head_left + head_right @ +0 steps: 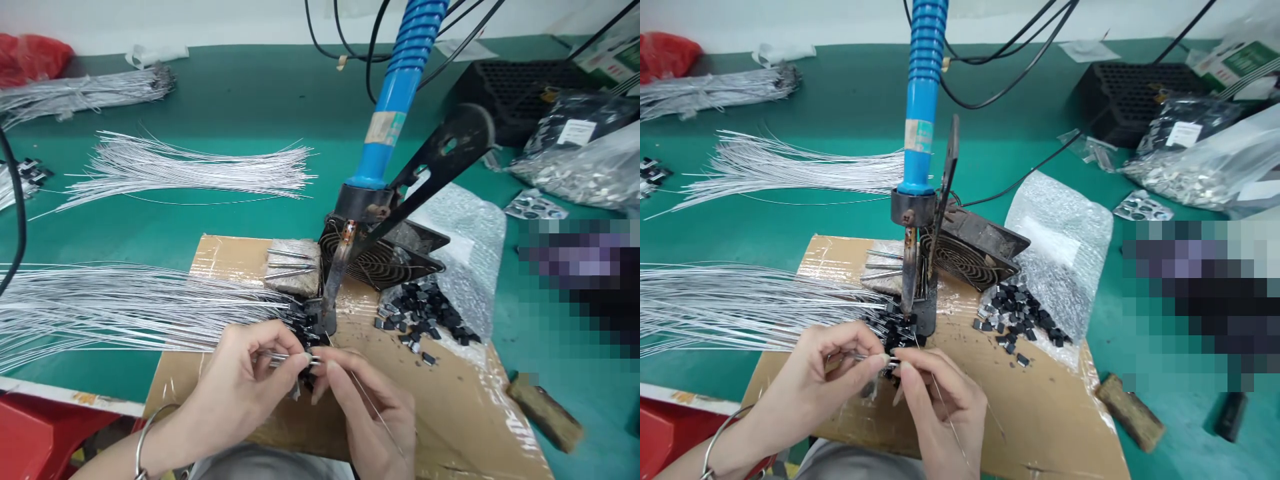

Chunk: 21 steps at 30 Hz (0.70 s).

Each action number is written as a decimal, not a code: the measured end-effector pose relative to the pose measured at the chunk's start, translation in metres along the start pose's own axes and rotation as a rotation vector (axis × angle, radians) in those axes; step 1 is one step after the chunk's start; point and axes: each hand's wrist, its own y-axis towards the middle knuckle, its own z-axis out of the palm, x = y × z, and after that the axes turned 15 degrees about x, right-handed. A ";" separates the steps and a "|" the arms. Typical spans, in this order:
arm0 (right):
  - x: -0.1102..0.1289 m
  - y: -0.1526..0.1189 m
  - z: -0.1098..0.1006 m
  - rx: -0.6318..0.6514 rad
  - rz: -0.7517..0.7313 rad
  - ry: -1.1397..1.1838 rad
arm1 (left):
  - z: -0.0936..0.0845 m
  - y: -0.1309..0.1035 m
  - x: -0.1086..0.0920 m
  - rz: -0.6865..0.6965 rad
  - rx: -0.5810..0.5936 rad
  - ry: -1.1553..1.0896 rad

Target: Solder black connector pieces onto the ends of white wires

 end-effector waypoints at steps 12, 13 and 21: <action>-0.015 0.007 -0.004 0.161 -0.003 0.241 | 0.002 -0.002 0.009 -0.005 -0.036 0.092; -0.013 0.007 -0.003 0.146 0.013 0.253 | 0.002 -0.002 0.009 -0.001 -0.038 0.097; 0.006 0.005 0.006 0.047 0.181 0.374 | 0.003 -0.003 0.003 0.027 -0.017 0.115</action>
